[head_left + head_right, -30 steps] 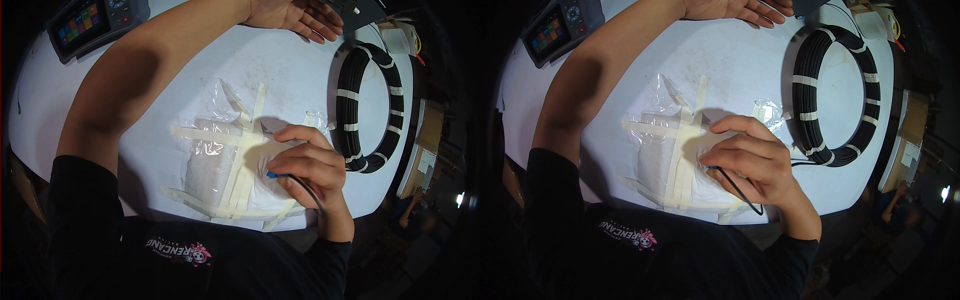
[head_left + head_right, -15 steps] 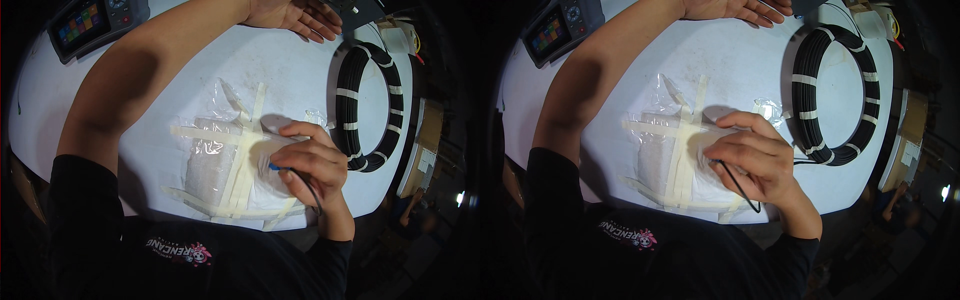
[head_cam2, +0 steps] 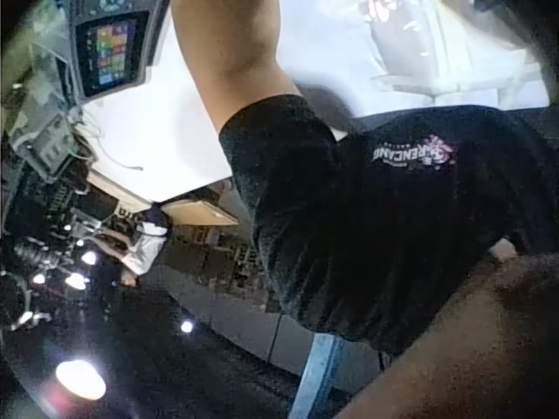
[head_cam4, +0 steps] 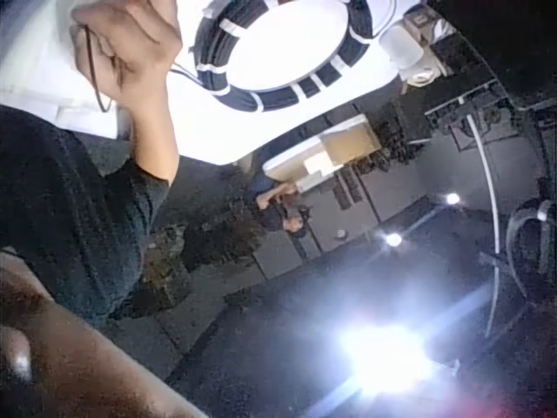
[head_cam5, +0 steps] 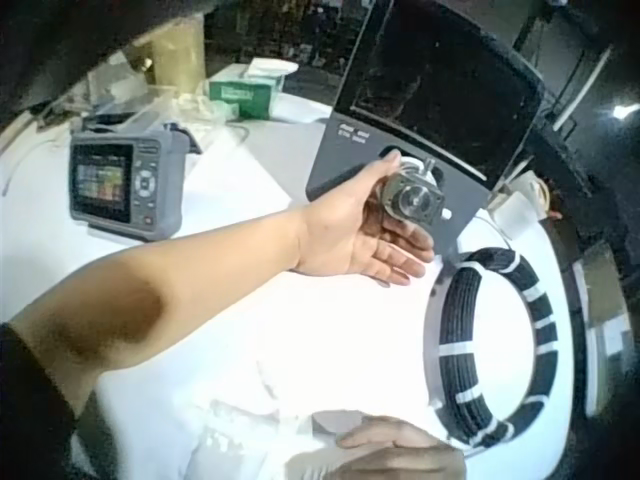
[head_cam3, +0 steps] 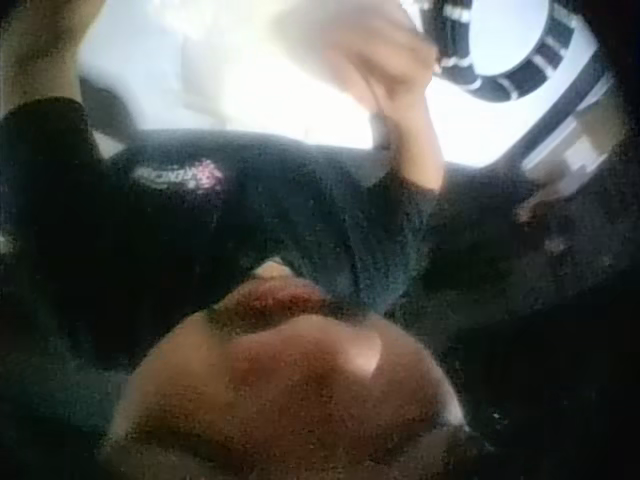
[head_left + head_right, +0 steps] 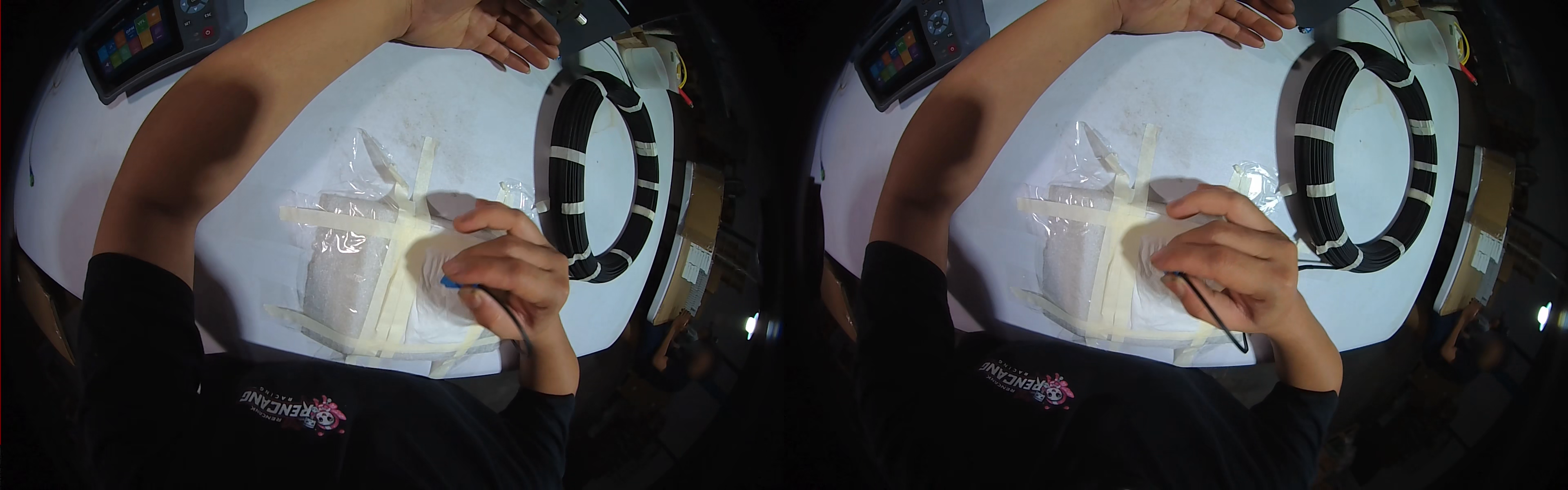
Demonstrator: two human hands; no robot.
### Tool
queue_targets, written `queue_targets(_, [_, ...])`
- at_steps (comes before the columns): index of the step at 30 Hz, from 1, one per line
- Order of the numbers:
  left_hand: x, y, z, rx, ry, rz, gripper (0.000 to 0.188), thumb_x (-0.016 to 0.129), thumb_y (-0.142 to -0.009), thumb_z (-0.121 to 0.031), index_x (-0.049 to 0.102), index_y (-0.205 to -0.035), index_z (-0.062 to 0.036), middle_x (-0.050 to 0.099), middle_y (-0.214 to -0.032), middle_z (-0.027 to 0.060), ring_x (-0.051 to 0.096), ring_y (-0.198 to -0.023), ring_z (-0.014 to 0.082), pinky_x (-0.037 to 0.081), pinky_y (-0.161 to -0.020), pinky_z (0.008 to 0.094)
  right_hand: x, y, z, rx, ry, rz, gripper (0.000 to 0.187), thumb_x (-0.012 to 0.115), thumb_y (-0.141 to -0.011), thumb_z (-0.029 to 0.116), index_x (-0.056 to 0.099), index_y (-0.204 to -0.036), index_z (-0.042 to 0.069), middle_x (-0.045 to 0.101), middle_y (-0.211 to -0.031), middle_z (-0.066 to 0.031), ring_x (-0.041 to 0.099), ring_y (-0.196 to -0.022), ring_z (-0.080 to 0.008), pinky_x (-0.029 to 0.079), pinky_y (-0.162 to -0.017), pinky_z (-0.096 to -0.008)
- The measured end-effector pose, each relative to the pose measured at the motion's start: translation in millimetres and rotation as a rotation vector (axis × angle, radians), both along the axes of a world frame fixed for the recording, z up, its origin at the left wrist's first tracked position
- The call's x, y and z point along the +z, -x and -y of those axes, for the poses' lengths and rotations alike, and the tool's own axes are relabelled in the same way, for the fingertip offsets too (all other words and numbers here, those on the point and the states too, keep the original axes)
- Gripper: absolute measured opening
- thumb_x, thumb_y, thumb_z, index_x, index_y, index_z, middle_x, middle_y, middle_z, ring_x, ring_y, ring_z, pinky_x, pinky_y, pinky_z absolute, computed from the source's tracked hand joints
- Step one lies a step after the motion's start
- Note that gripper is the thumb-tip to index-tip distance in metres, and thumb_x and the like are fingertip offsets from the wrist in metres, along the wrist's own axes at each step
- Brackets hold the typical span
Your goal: Connecting and checking a fiber optic connector using an inspection probe and a testing monitor.
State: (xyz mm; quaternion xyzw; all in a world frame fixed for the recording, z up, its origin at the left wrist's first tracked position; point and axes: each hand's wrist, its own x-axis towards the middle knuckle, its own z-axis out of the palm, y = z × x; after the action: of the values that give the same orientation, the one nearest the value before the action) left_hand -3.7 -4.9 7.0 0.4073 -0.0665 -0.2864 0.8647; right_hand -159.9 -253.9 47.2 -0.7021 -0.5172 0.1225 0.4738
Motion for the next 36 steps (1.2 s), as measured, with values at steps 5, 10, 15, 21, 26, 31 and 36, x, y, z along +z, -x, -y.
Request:
queue_targets(5, [5, 2, 0, 0.003, -0.016, -0.008, 0.106, 0.03, -0.095, -0.087, 0.068, -0.118, 0.0085, 0.07, -0.116, 0.0236, 0.069, -0.111, 0.0359, 0.053, -0.102, 0.0476, 2, 3, -1, -0.137, 0.068, 0.003, 0.02, 0.082, -0.073, -0.001, 0.079, -0.092, 0.002, 0.074, -0.081, -0.0092, 0.071, -0.102, -0.0354, 0.057, -0.087, -0.0414])
queue_targets(10, [4, 3, 0, 0.0, -0.026, -0.014, 0.106, 0.029, -0.096, -0.087, 0.068, -0.118, 0.0081, 0.07, -0.117, 0.0231, 0.068, -0.113, 0.0355, 0.052, -0.104, 0.0476, 0, 0, 1, -0.081, -0.018, -0.033, 0.018, 0.082, -0.073, 0.0, 0.079, -0.091, 0.001, 0.074, -0.081, -0.0105, 0.071, -0.102, -0.0349, 0.057, -0.086, -0.0401])
queue_targets(15, [4, 7, 1, 0.039, -0.039, 0.058, 0.105, 0.029, -0.096, -0.087, 0.068, -0.118, 0.0078, 0.07, -0.116, 0.0229, 0.068, -0.112, 0.0353, 0.052, -0.103, 0.0477, 2, 2, 1, -0.184, 0.056, -0.031, 0.016, 0.081, -0.075, 0.001, 0.079, -0.091, 0.0, 0.075, -0.08, -0.011, 0.072, -0.101, -0.035, 0.057, -0.088, -0.0425])
queue_targets(21, [5, 2, 1, 0.0, -0.032, -0.011, 0.106, 0.03, -0.095, -0.088, 0.069, -0.116, 0.0075, 0.07, -0.115, 0.0229, 0.069, -0.111, 0.0349, 0.053, -0.103, 0.0473, 0, 1, 6, -0.193, -0.008, -0.057, 0.016, 0.081, -0.074, 0.0, 0.079, -0.09, 0.001, 0.074, -0.081, -0.0119, 0.072, -0.101, -0.0365, 0.058, -0.089, -0.0437])
queue_targets(26, [-4, 0, 1, -0.005, -0.005, 0.04, 0.105, 0.032, -0.093, -0.089, 0.069, -0.116, 0.0072, 0.07, -0.115, 0.0228, 0.069, -0.11, 0.0348, 0.054, -0.101, 0.0468, 4, 2, 1, -0.065, 0.056, 0.038, 0.021, 0.083, -0.072, 0.0, 0.081, -0.093, 0.003, 0.075, -0.08, -0.0102, 0.073, -0.102, -0.0365, 0.056, -0.092, -0.0476])
queue_targets(31, [-4, 0, -2, -0.015, 0.007, 0.032, 0.105, 0.034, -0.093, -0.089, 0.069, -0.116, 0.0074, 0.071, -0.115, 0.0229, 0.07, -0.109, 0.0349, 0.055, -0.099, 0.0465, 6, 1, 7, -0.124, -0.025, -0.085, 0.019, 0.083, -0.074, 0.002, 0.081, -0.093, 0.002, 0.076, -0.078, -0.0093, 0.073, -0.103, -0.0347, 0.054, -0.097, -0.0489])
queue_targets(36, [-3, -1, -1, -0.01, 0.004, 0.027, 0.106, 0.034, -0.093, -0.089, 0.069, -0.116, 0.0082, 0.071, -0.115, 0.0236, 0.07, -0.109, 0.0365, 0.054, -0.101, 0.048, 4, -1, 11, -0.144, 0.086, 0.035, 0.017, 0.084, -0.075, 0.003, 0.08, -0.091, 0.002, 0.077, -0.079, -0.0097, 0.074, -0.103, -0.034, 0.054, -0.097, -0.0476])
